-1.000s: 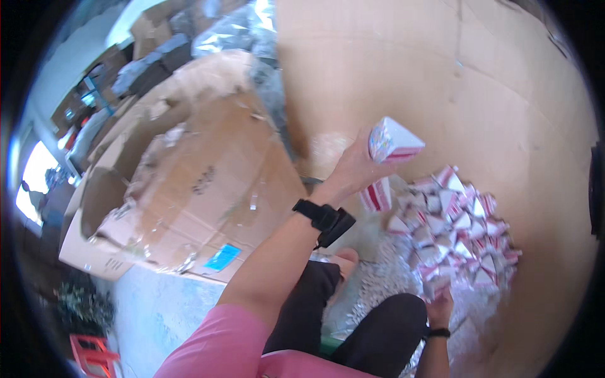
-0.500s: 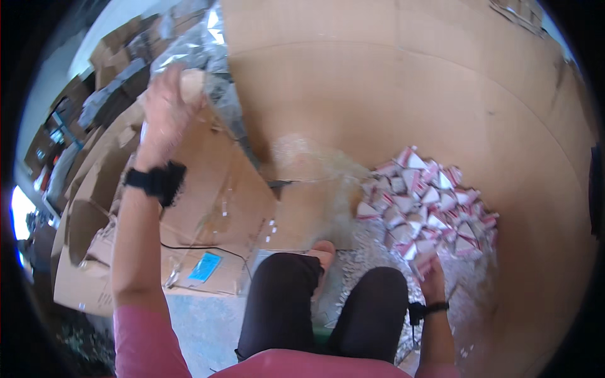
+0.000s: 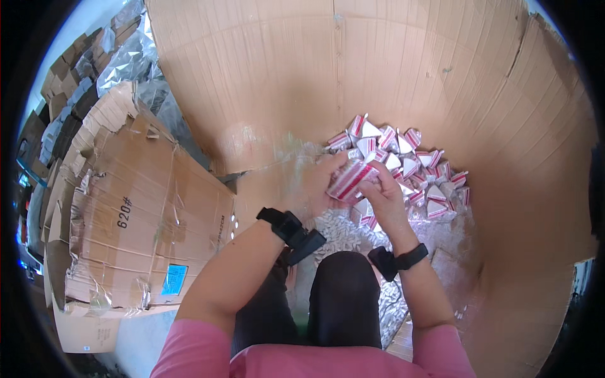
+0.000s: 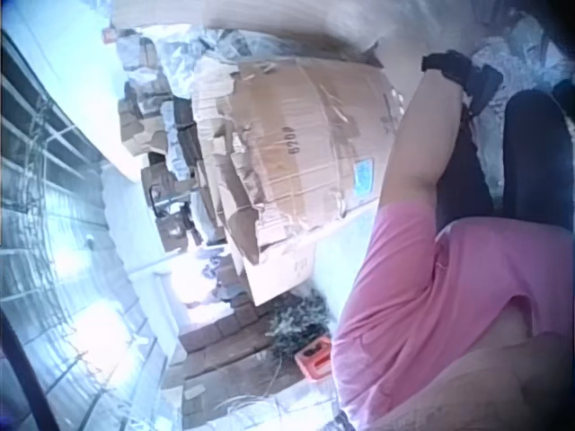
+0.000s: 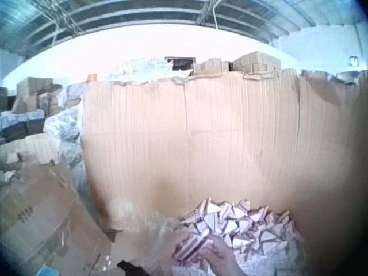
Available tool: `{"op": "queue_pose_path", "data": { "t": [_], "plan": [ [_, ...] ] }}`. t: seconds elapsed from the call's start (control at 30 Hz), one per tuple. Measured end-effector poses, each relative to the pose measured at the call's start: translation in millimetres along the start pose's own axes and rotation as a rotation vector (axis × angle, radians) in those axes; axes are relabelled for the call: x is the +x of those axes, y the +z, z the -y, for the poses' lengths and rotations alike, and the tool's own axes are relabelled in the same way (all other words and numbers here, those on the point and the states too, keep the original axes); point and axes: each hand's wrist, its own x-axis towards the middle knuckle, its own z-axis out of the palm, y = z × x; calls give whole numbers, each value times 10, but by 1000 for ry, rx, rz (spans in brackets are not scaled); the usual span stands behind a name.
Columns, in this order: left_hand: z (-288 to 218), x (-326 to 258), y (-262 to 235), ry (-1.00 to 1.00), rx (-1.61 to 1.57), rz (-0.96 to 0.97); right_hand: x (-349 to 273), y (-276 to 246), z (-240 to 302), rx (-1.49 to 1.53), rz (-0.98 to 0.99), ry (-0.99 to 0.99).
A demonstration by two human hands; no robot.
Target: Sorting small packaged products inside a large bulk container.
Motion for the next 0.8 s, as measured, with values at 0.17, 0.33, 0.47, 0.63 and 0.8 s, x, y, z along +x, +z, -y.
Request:
{"op": "queue_pose_path", "data": {
  "t": [0.17, 0.33, 0.47, 0.63, 0.8],
  "plan": [
    [-51, -39, -32, 506, 340, -328, 194, -137, 175, 255, -162, 476],
    [12, -13, -50, 912, 925, -501, 190, -64, 104, 451, 54, 684],
    [-102, -25, -45, 484, 373, -445, 162, -13, -12, 106, 80, 555],
    [36, 177, -174, 453, 478, -444, 112, -32, -209, 34, 191, 731],
    [80, 368, -196, 399, 232, -310, -54, -56, -502, 506, 62, 553]
  ]
}}
